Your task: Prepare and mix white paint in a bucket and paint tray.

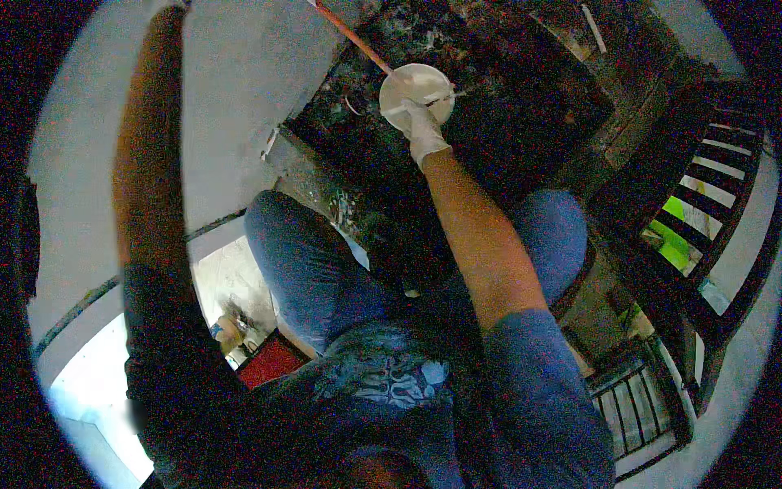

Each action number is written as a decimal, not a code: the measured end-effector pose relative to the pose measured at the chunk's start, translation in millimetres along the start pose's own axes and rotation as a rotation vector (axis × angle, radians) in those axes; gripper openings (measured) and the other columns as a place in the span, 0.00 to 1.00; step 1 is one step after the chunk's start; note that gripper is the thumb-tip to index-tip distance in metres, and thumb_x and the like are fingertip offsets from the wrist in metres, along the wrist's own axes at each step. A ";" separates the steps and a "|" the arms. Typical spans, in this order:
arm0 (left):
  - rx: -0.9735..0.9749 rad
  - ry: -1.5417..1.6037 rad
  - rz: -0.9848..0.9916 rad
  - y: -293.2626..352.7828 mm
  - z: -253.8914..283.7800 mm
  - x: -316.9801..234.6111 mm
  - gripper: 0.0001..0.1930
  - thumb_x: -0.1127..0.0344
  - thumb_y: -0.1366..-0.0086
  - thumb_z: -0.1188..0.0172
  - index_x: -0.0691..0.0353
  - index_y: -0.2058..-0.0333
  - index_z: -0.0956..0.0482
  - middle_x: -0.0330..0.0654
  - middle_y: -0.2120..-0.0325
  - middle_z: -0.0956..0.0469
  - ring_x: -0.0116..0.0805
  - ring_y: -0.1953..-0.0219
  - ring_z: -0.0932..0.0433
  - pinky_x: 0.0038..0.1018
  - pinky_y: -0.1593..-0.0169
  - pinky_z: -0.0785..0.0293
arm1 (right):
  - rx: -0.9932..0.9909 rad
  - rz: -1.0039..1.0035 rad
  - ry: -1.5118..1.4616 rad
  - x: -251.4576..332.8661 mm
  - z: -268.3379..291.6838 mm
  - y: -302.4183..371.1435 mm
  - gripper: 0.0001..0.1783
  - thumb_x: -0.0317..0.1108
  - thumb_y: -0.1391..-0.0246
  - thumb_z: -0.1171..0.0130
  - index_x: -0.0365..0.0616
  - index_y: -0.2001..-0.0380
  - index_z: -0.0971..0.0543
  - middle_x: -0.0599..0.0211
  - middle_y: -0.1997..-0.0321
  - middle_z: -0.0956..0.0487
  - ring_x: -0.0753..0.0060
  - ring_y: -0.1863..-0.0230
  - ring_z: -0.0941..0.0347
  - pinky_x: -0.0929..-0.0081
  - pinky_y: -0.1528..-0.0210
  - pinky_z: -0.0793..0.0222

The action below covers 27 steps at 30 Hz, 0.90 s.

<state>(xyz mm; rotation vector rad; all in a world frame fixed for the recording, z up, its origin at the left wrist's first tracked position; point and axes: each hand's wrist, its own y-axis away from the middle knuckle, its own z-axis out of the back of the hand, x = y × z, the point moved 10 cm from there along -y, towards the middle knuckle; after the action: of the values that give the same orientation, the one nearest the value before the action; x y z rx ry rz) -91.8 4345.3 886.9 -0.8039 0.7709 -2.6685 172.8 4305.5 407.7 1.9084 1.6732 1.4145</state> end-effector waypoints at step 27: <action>1.400 1.118 0.345 395.1 -100.6 -363.2 0.28 0.76 0.51 0.50 0.51 0.48 0.26 0.51 0.54 0.24 0.47 0.50 0.26 0.37 0.47 0.30 | 0.101 0.272 0.435 -31.7 63.1 -65.5 0.16 0.41 0.39 0.56 0.46 0.51 0.31 0.68 0.66 0.27 0.72 0.67 0.29 0.73 0.68 0.29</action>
<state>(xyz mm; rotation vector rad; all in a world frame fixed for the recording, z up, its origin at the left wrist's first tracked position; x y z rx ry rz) 179.9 4195.5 437.5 1.0607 -0.7946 -2.2731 183.6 4324.2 313.8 2.0544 1.7352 2.0068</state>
